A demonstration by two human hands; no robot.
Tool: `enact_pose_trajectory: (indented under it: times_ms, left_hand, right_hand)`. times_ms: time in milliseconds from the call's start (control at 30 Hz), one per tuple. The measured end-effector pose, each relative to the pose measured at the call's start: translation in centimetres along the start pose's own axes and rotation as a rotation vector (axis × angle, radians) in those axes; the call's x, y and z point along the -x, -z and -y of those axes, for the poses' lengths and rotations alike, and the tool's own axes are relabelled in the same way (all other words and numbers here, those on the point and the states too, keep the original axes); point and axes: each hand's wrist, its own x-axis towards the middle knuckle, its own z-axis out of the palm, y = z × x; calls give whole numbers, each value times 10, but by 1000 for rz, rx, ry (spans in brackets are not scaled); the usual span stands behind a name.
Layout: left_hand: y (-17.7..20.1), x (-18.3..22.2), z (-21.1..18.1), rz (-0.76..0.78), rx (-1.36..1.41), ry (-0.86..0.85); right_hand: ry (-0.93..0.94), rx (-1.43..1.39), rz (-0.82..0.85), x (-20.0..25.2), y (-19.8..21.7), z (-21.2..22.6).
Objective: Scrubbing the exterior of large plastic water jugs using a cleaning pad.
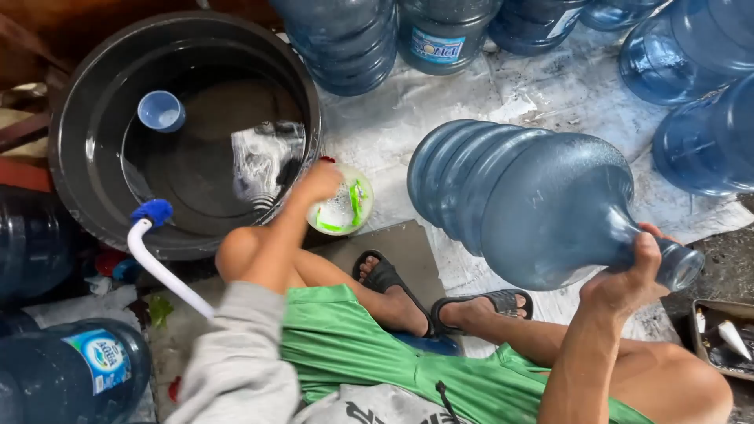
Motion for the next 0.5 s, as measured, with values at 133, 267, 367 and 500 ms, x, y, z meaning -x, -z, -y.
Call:
enact_pose_trajectory:
  times_ms: [133,267,367,500]
  left_hand:
    - [-44,-17,-72,246,935,613]
    - [-107,-52,-83,222,866,613]
    - [-117,-47,-77,139,879,574]
    - [-102,-34,-75,271,801,662]
  right_hand:
    - [-9,42,56,6,12,-5]
    - [44,40,191,11,28,-9]
    - [27,71,183,20,29,-13]
    - [16,154,162,12,30,-33]
